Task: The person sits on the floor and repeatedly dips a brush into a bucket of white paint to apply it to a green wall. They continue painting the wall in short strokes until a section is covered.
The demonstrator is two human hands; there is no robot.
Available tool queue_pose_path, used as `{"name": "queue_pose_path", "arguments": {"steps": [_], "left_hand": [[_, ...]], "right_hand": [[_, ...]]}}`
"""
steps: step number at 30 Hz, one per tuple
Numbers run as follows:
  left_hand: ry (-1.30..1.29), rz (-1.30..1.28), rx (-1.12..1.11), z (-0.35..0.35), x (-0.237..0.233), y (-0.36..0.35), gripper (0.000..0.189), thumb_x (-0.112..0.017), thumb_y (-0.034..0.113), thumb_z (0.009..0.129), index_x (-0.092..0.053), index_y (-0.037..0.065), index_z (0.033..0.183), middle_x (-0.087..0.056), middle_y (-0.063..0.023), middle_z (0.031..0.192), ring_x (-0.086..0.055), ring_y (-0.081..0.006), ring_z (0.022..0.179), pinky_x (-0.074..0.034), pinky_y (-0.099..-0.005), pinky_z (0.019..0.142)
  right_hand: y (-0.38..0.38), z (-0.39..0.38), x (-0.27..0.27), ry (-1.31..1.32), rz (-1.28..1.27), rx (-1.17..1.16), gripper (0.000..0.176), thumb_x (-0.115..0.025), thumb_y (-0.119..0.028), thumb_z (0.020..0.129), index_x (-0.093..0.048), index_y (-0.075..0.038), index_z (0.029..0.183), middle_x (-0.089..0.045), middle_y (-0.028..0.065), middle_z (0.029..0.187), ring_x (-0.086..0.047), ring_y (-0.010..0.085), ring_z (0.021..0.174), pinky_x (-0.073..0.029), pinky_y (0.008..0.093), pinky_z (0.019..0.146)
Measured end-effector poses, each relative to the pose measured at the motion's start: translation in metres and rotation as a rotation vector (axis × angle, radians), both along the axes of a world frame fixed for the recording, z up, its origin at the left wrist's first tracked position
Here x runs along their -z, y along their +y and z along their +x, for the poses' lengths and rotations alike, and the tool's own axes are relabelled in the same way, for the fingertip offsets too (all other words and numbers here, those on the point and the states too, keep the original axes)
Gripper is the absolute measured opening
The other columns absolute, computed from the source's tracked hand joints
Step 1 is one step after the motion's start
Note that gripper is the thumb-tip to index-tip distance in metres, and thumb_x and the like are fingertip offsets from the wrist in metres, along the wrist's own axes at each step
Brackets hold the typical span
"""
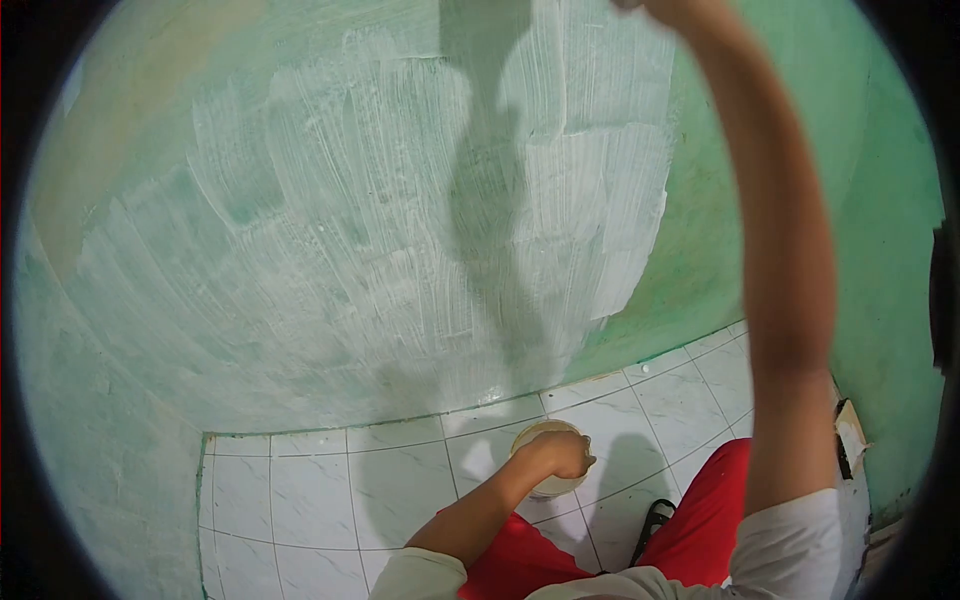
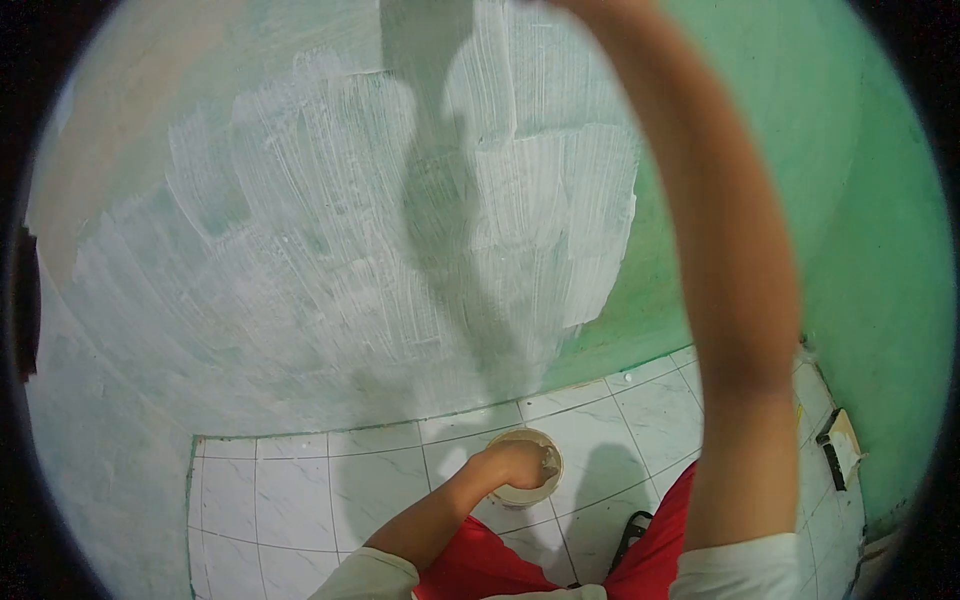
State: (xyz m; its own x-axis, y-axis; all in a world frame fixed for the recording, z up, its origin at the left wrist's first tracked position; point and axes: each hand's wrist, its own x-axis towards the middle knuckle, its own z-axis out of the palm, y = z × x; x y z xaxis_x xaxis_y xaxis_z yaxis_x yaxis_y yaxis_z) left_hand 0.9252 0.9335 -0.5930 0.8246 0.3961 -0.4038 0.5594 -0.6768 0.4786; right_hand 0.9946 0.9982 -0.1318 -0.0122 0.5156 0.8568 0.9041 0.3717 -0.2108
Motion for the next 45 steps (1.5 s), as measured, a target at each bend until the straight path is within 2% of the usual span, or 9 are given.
{"name": "queue_pose_path", "arguments": {"steps": [1, 3, 10, 23, 30, 32, 38, 43, 45], "left_hand": [[0.0, -0.007, 0.008, 0.001, 0.002, 0.001, 0.048, -0.052, 0.039, 0.095, -0.069, -0.001, 0.115, -0.068, -0.0246, 0.115, -0.065, -0.0414, 0.107, -0.05, -0.048, 0.095], [0.008, -0.017, 0.018, 0.001, 0.004, 0.001, 0.048, -0.057, 0.04, 0.091, -0.071, -0.002, 0.11, -0.069, -0.0253, 0.111, -0.067, -0.0407, 0.104, -0.052, -0.0471, 0.092], [-0.02, -0.014, 0.008, -0.005, -0.004, -0.002, 0.04, -0.05, 0.033, 0.097, -0.073, 0.001, 0.107, -0.07, -0.0226, 0.112, -0.067, -0.0404, 0.105, -0.051, -0.0484, 0.094], [0.018, -0.029, 0.036, 0.005, 0.008, -0.003, 0.052, -0.05, 0.041, 0.097, -0.064, -0.001, 0.125, -0.066, -0.0256, 0.121, -0.063, -0.0416, 0.112, -0.047, -0.0464, 0.1], [0.061, -0.026, 0.045, 0.016, 0.012, -0.003, 0.051, -0.049, 0.041, 0.097, -0.068, -0.002, 0.119, -0.067, -0.0246, 0.121, -0.064, -0.0401, 0.111, -0.048, -0.0456, 0.1], [0.025, 0.001, 0.051, 0.017, 0.014, -0.004, 0.05, -0.049, 0.04, 0.098, -0.069, -0.002, 0.116, -0.067, -0.025, 0.119, -0.064, -0.0401, 0.11, -0.048, -0.0459, 0.1], [0.02, -0.014, 0.067, 0.02, 0.026, 0.0, 0.05, -0.049, 0.038, 0.098, -0.068, -0.004, 0.116, -0.068, -0.0261, 0.116, -0.065, -0.0415, 0.108, -0.048, -0.0462, 0.098], [0.042, -0.039, 0.077, 0.016, 0.01, 0.001, 0.052, -0.048, 0.039, 0.098, -0.064, -0.005, 0.123, -0.067, -0.0273, 0.117, -0.064, -0.0425, 0.109, -0.048, -0.0458, 0.099], [0.08, -0.07, 0.083, 0.018, 0.007, 0.003, 0.053, -0.048, 0.039, 0.098, -0.062, -0.005, 0.125, -0.066, -0.0277, 0.118, -0.064, -0.0427, 0.11, -0.048, -0.0457, 0.1]], "right_hand": [[0.075, 0.033, 0.024, -0.234, 0.467, -0.003, 0.029, -0.057, -0.016, 0.091, -0.07, 0.005, 0.106, -0.068, 0.0163, 0.084, -0.063, 0.0225, 0.066, -0.051, 0.039, 0.057], [0.064, 0.011, 0.11, -0.044, 0.396, -0.047, 0.014, -0.064, -0.014, 0.088, -0.065, -0.002, 0.094, -0.07, 0.022, 0.085, -0.068, 0.0406, 0.079, -0.054, 0.0485, 0.071], [0.068, 0.026, 0.336, 0.099, 0.168, -0.057, 0.038, -0.067, -0.007, 0.086, -0.059, -0.001, 0.123, -0.063, 0.0176, 0.082, -0.063, 0.0364, 0.071, -0.052, 0.0447, 0.061], [-0.024, 0.123, 0.485, 0.323, -0.415, -0.011, 0.028, -0.066, -0.007, 0.086, -0.063, -0.001, 0.112, -0.065, 0.0232, 0.082, -0.065, 0.0416, 0.077, -0.051, 0.0462, 0.069], [-0.015, 0.197, 0.453, 0.308, -0.756, 0.117, 0.036, -0.074, -0.017, 0.079, -0.067, 0.0, 0.11, -0.069, 0.0266, 0.094, -0.068, 0.0405, 0.087, -0.052, 0.0436, 0.077], [0.013, 0.207, 0.431, 0.065, -0.579, 0.069, 0.025, -0.075, -0.015, 0.077, -0.064, 0.002, 0.091, -0.064, 0.0182, 0.071, -0.061, 0.0255, 0.063, -0.05, 0.0364, 0.062], [0.046, 0.165, 0.211, 0.181, -0.899, -0.013, 0.023, -0.06, -0.01, 0.073, -0.073, 0.001, 0.088, -0.064, 0.0074, 0.069, -0.051, 0.0143, 0.049, -0.04, 0.0317, 0.04], [0.009, 0.147, 0.108, 0.035, -0.571, 0.0, 0.027, -0.068, -0.025, 0.083, -0.071, -0.007, 0.103, -0.059, 0.003, 0.069, -0.048, 0.0129, 0.054, -0.038, 0.0294, 0.045], [-0.052, 0.102, 0.077, 0.08, -0.629, 0.181, 0.03, -0.059, -0.014, 0.089, -0.068, 0.004, 0.111, -0.069, 0.0189, 0.095, -0.061, 0.0242, 0.077, -0.049, 0.0366, 0.069]]}}
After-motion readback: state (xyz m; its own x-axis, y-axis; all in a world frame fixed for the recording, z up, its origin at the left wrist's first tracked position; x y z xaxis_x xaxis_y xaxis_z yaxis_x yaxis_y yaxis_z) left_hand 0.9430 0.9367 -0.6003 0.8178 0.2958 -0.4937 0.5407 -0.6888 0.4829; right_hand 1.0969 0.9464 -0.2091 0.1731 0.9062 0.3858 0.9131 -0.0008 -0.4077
